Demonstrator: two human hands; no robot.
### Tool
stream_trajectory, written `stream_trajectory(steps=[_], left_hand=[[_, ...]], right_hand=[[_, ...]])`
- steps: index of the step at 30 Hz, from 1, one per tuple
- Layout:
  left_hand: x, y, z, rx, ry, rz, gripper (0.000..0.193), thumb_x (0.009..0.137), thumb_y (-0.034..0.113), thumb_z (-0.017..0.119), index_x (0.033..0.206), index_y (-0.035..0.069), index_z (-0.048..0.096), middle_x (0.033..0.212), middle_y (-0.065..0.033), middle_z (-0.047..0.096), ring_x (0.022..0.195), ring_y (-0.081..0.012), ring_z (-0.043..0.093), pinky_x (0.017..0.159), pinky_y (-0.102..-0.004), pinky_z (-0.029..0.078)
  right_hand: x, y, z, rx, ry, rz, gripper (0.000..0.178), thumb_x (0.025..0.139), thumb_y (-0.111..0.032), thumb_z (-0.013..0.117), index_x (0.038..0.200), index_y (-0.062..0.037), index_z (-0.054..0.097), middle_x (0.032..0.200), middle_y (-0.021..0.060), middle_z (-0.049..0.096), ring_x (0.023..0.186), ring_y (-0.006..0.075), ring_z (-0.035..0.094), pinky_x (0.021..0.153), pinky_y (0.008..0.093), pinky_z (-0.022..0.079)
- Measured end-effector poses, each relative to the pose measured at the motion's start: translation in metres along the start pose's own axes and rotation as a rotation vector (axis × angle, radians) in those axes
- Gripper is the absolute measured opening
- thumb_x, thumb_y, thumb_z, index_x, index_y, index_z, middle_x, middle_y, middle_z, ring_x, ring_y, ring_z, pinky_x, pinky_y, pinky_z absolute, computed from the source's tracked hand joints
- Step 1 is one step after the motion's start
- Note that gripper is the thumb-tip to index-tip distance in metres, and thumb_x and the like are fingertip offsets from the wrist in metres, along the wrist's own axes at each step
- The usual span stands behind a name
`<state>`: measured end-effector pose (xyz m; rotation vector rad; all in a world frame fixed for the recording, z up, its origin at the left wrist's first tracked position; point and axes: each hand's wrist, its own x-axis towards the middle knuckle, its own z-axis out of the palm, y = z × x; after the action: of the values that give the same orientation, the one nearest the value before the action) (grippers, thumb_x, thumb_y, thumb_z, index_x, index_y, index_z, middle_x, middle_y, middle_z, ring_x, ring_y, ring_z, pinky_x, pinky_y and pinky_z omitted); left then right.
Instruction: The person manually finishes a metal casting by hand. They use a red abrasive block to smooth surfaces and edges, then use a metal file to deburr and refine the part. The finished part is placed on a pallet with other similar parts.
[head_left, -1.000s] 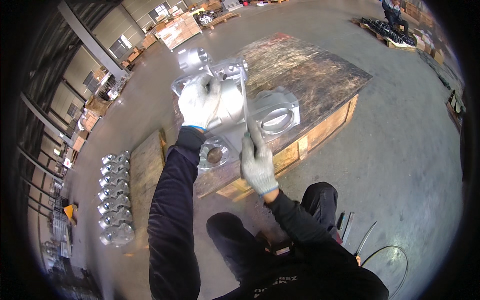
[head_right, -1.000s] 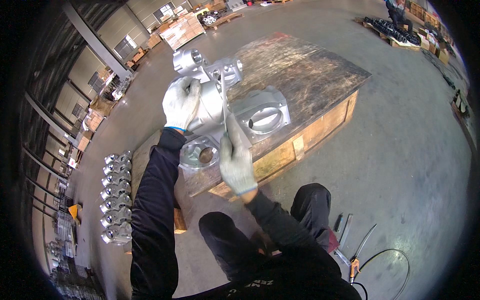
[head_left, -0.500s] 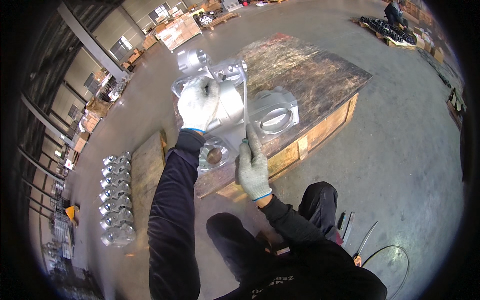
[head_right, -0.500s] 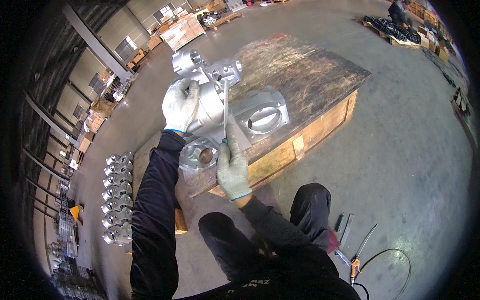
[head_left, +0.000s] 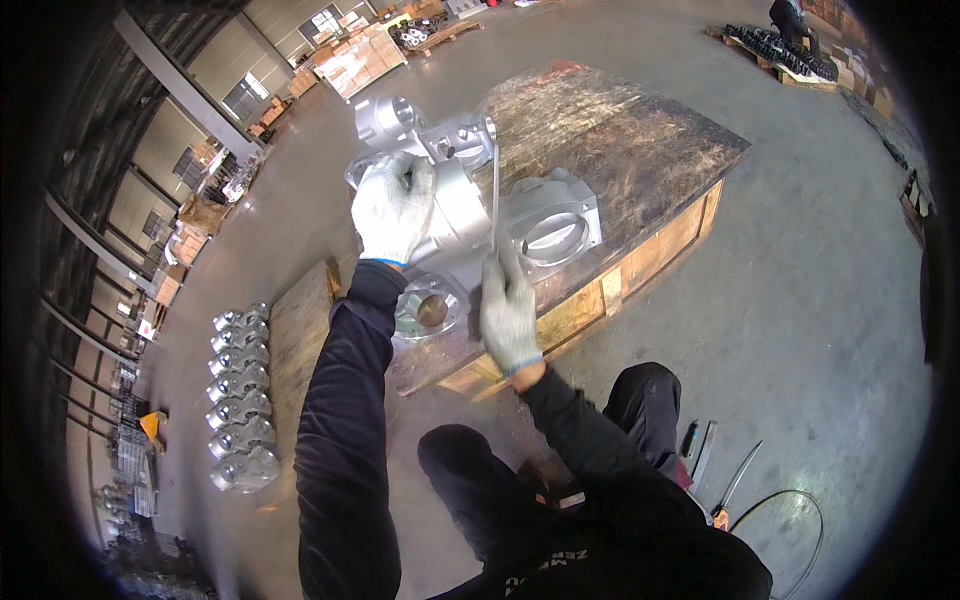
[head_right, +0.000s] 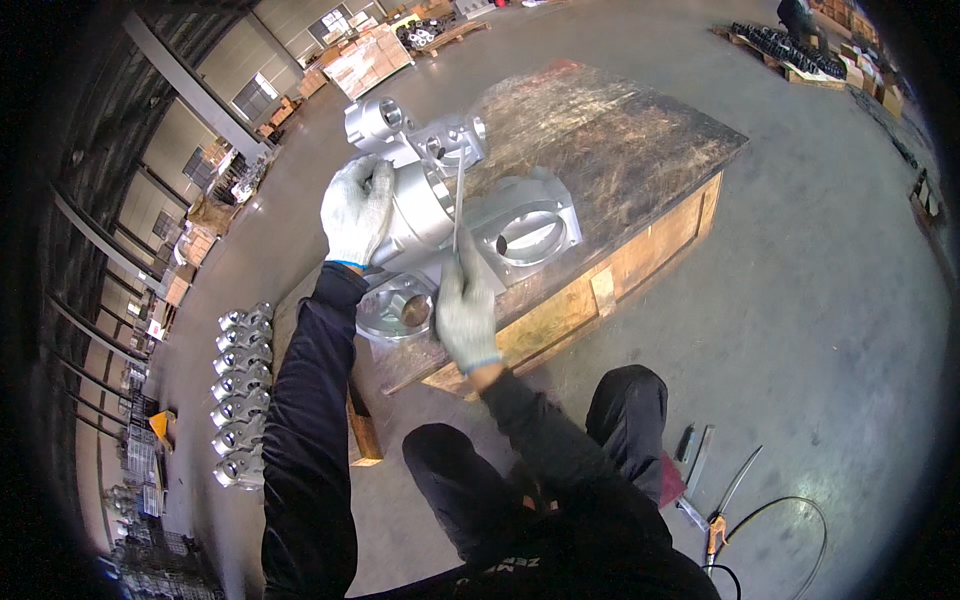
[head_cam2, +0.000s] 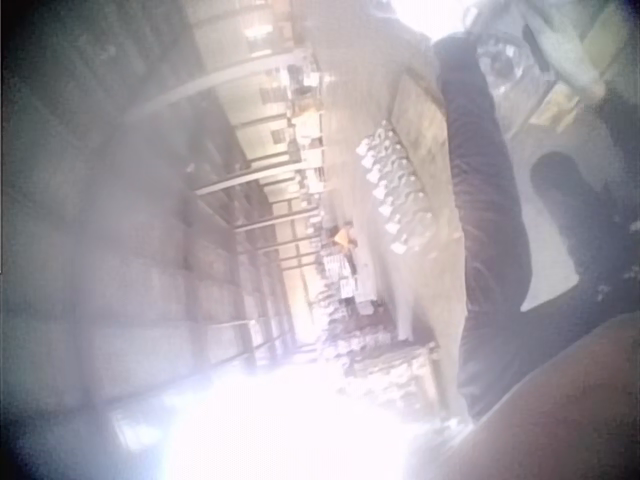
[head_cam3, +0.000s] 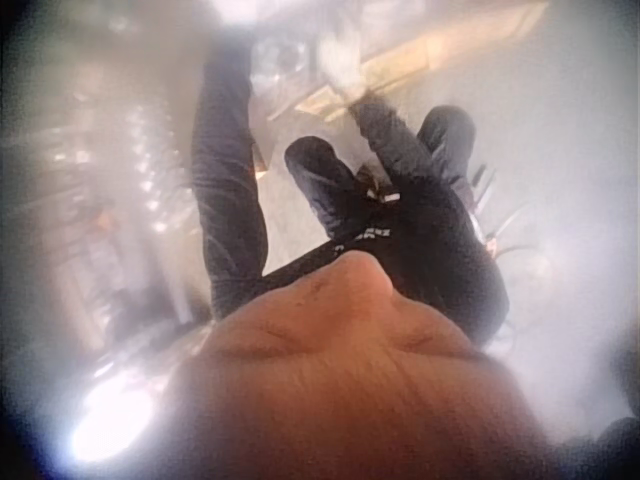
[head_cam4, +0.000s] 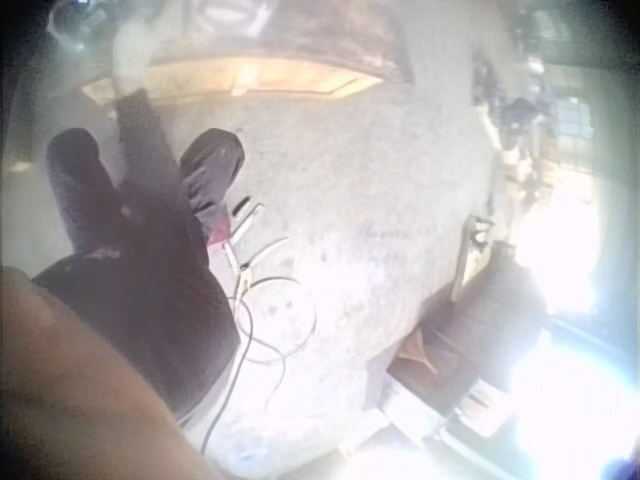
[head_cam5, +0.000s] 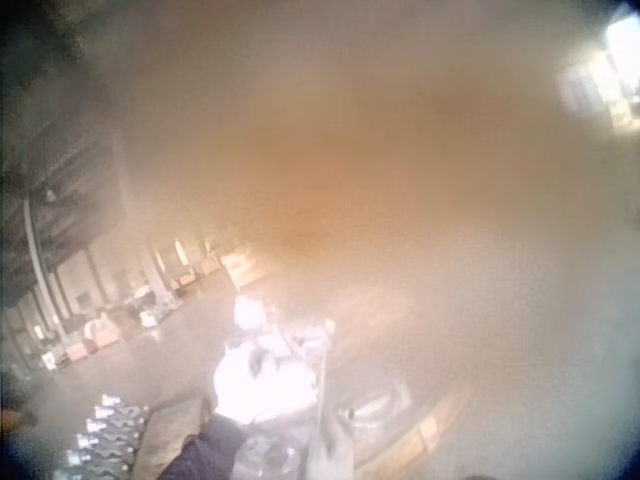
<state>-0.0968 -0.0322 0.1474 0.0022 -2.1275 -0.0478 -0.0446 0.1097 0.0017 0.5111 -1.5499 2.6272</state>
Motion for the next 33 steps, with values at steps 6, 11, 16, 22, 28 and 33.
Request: stream_trajectory(steps=[6, 11, 16, 22, 28, 33], left_hand=[[0.001, 0.001, 0.002, 0.011, -0.041, -0.041, 0.029, 0.095, 0.032, 0.065, 0.087, 0.005, 0.074, 0.088, -0.0173, 0.071, 0.094, -0.0390, 0.067, 0.084, -0.0482, 0.052], [0.002, 0.005, -0.006, 0.016, -0.123, -0.077, 0.032, 0.098, 0.033, 0.065, 0.102, 0.004, 0.076, 0.101, -0.0189, 0.074, 0.100, -0.0386, 0.069, 0.090, -0.0457, 0.054], [0.002, 0.007, -0.009, -0.001, -0.133, -0.058, 0.034, 0.098, 0.033, 0.066, 0.107, 0.003, 0.076, 0.110, -0.0205, 0.075, 0.105, -0.0393, 0.070, 0.093, -0.0451, 0.054], [0.006, 0.016, -0.019, 0.244, -0.226, -0.016, 0.037, 0.100, 0.036, 0.060, 0.108, 0.005, 0.076, 0.110, -0.0179, 0.075, 0.106, -0.0376, 0.070, 0.093, -0.0455, 0.054], [0.011, 0.052, -0.002, 0.472, -0.450, 0.105, 0.049, 0.100, 0.049, 0.057, 0.113, 0.004, 0.071, 0.110, -0.0174, 0.073, 0.106, -0.0341, 0.070, 0.102, -0.0475, 0.051], [0.006, 0.060, 0.038, 0.531, -0.335, 0.309, 0.038, 0.086, 0.041, 0.066, 0.090, 0.004, 0.076, 0.088, -0.0191, 0.073, 0.085, -0.0355, 0.072, 0.077, -0.0487, 0.053]], right_hand=[[0.001, -0.027, 0.005, 0.209, 0.029, 0.354, 0.052, 0.112, -0.022, 0.047, 0.162, -0.0045, 0.042, 0.079, -0.0003, 0.053, 0.062, 0.0019, 0.047, 0.054, 0.0209, 0.042], [0.015, -0.016, -0.001, 0.098, 0.017, 0.102, 0.055, 0.111, -0.025, 0.048, 0.160, 0.0004, 0.042, 0.086, 0.0054, 0.060, 0.069, 0.0093, 0.053, 0.063, 0.0277, 0.047], [0.017, 0.004, 0.001, 0.325, 0.040, 0.541, 0.055, 0.111, -0.027, 0.048, 0.162, -0.0062, 0.043, 0.071, -0.0006, 0.052, 0.056, 0.0090, 0.047, 0.053, 0.0295, 0.042], [0.044, -0.026, -0.021, 0.705, -0.152, 0.683, 0.024, 0.105, -0.034, 0.058, 0.091, -0.0193, 0.046, 0.069, -0.0008, 0.052, 0.049, 0.0118, 0.046, 0.042, 0.0272, 0.036], [0.006, -0.013, -0.054, 0.503, -0.180, 0.736, 0.058, 0.109, -0.033, 0.055, 0.164, -0.0282, 0.038, 0.069, -0.0010, 0.052, 0.048, 0.0113, 0.046, 0.043, 0.0264, 0.038], [-0.021, 0.010, -0.052, 0.534, -0.106, 0.752, 0.059, 0.108, -0.032, 0.060, 0.163, -0.0250, 0.040, 0.067, -0.0025, 0.051, 0.051, 0.0105, 0.049, 0.043, 0.0273, 0.038]])
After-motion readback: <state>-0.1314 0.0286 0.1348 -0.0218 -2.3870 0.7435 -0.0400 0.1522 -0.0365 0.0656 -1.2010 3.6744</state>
